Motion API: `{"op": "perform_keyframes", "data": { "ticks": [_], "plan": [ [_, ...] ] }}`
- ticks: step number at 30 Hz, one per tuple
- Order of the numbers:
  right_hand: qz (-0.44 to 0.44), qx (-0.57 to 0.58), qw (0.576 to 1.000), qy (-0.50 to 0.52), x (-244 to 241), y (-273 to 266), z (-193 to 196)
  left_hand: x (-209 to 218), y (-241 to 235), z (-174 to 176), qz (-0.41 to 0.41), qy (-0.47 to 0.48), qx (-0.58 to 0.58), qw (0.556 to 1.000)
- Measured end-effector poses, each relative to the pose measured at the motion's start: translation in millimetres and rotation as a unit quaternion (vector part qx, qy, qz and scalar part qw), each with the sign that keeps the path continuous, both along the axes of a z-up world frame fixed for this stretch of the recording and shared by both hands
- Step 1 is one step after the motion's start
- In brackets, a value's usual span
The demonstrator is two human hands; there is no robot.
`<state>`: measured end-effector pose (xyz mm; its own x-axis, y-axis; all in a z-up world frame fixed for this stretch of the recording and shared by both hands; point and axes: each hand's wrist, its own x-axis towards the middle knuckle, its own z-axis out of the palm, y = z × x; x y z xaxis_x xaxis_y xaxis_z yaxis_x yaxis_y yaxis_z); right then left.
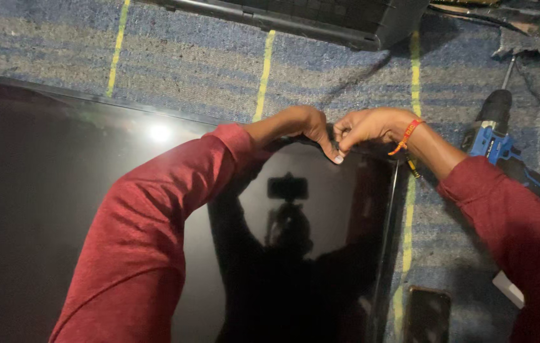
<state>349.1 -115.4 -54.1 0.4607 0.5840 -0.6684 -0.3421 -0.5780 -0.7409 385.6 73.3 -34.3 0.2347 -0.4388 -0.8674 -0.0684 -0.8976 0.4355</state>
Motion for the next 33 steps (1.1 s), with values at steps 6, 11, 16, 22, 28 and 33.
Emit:
{"op": "perform_keyframes", "data": {
  "ticks": [6, 11, 16, 22, 28, 33],
  "plan": [
    [0.002, 0.019, 1.0, 0.012, 3, 13, 0, -2, 12, 0, -0.07, -0.137, -0.047, 0.987],
    [0.019, 0.04, 0.999, 0.01, 10, 15, -8, 2, 9, -15, -0.093, -0.112, -0.043, 0.988],
    [0.001, 0.073, 0.99, 0.12, 17, 12, -25, 5, 8, -19, -0.014, 0.101, -0.095, 0.99],
    [-0.003, 0.037, 0.993, 0.108, 24, 19, -27, -4, 20, -1, 0.044, -0.014, -0.092, 0.995],
    [0.046, -0.025, 0.998, -0.03, 12, 30, 27, 2, 42, 21, -0.13, -0.187, -0.094, 0.969],
    [0.011, -0.019, 0.997, -0.071, 7, 72, 44, 37, 104, 35, -0.236, -0.122, -0.067, 0.962]
  ]
}}
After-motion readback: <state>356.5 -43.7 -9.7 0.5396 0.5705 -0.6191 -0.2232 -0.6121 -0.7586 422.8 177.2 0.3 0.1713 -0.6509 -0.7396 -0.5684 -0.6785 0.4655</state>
